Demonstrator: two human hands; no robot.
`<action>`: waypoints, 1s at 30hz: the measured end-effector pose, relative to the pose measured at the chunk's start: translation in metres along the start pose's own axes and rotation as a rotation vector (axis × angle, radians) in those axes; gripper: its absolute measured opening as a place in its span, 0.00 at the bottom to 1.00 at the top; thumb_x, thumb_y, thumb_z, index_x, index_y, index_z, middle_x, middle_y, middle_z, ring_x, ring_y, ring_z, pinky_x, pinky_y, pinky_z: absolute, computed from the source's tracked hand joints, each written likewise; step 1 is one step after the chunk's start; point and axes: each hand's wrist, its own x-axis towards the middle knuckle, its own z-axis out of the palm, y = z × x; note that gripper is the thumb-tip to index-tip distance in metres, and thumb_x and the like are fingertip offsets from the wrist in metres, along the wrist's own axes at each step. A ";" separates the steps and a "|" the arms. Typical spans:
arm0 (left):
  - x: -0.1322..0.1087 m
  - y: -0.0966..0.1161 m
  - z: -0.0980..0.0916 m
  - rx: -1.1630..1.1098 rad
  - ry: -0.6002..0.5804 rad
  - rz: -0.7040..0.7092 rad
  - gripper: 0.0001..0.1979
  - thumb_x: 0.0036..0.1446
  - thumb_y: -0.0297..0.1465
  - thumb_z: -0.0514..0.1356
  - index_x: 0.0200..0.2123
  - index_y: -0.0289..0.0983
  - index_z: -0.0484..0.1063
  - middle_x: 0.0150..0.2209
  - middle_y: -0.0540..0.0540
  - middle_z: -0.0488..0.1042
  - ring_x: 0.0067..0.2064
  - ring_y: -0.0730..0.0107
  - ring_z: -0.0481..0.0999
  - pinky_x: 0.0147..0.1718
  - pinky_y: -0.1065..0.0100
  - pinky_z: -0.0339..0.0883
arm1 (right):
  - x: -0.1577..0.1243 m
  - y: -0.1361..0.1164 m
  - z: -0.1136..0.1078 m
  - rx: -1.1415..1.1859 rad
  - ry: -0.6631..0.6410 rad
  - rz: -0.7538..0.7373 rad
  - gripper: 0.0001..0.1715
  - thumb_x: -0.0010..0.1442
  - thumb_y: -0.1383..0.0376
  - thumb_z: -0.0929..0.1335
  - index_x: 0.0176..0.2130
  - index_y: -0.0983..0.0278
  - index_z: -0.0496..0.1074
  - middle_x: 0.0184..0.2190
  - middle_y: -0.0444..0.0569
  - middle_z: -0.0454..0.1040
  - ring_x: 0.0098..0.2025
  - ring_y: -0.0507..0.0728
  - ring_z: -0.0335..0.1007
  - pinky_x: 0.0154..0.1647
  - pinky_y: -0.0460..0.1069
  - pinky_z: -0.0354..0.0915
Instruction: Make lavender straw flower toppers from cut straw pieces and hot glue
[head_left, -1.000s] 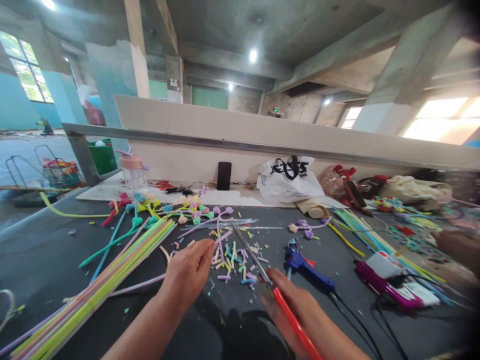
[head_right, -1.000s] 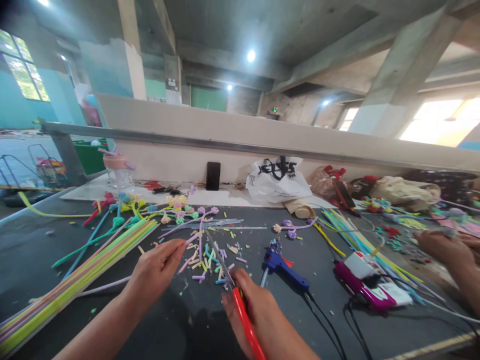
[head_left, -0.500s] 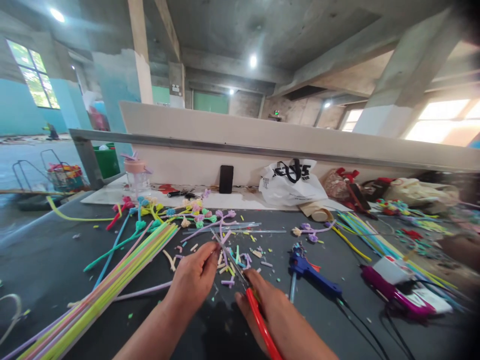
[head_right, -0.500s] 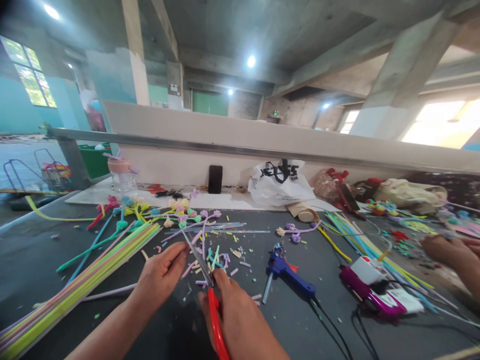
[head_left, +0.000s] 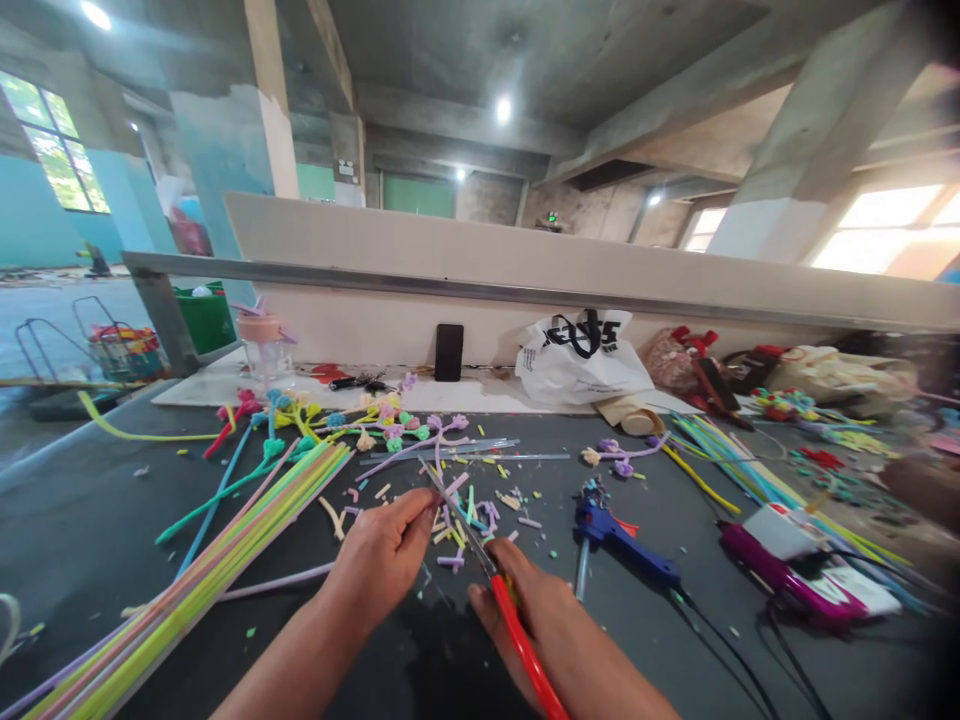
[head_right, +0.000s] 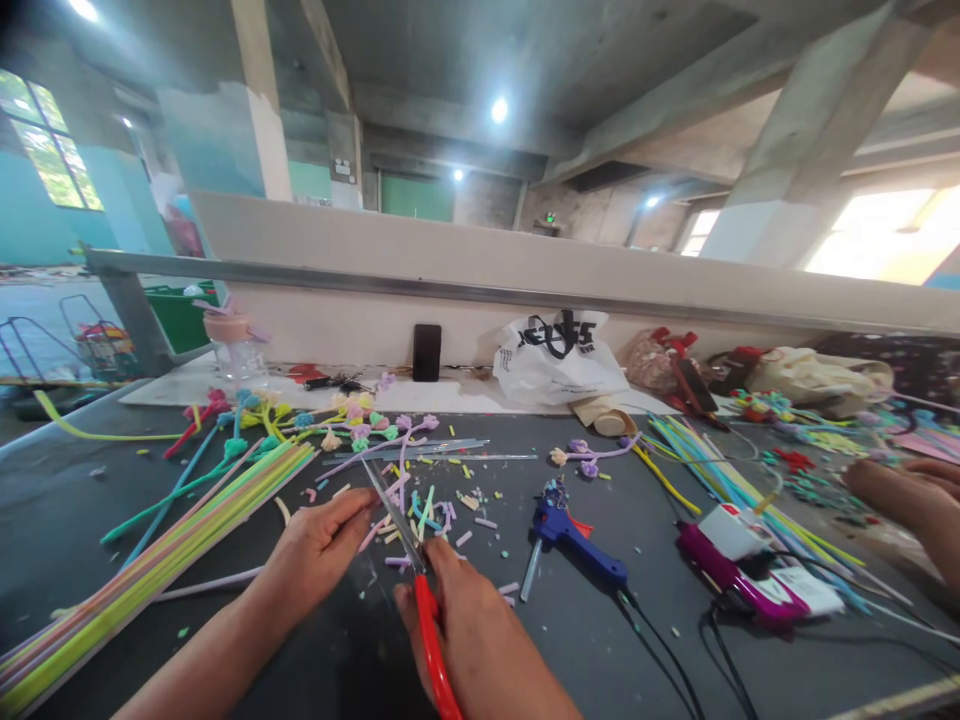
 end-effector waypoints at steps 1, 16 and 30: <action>0.000 -0.001 0.000 0.008 0.001 0.011 0.14 0.60 0.33 0.47 0.37 0.40 0.72 0.27 0.50 0.75 0.27 0.73 0.72 0.28 0.75 0.60 | -0.001 0.000 -0.001 -0.007 -0.008 0.008 0.13 0.59 0.58 0.59 0.42 0.61 0.64 0.27 0.46 0.73 0.26 0.53 0.70 0.26 0.45 0.59; -0.004 0.000 0.007 0.033 -0.011 0.031 0.11 0.60 0.32 0.47 0.28 0.38 0.64 0.24 0.53 0.66 0.26 0.75 0.65 0.27 0.75 0.54 | -0.008 0.006 -0.001 0.032 -0.077 0.030 0.15 0.60 0.59 0.60 0.46 0.61 0.65 0.36 0.50 0.75 0.36 0.56 0.72 0.34 0.45 0.62; -0.005 0.003 0.009 0.014 0.009 0.013 0.12 0.59 0.30 0.47 0.22 0.38 0.58 0.19 0.55 0.59 0.22 0.78 0.59 0.23 0.75 0.50 | -0.014 0.002 -0.001 -0.076 -0.126 0.058 0.22 0.61 0.56 0.59 0.52 0.62 0.61 0.39 0.55 0.72 0.40 0.61 0.72 0.40 0.52 0.65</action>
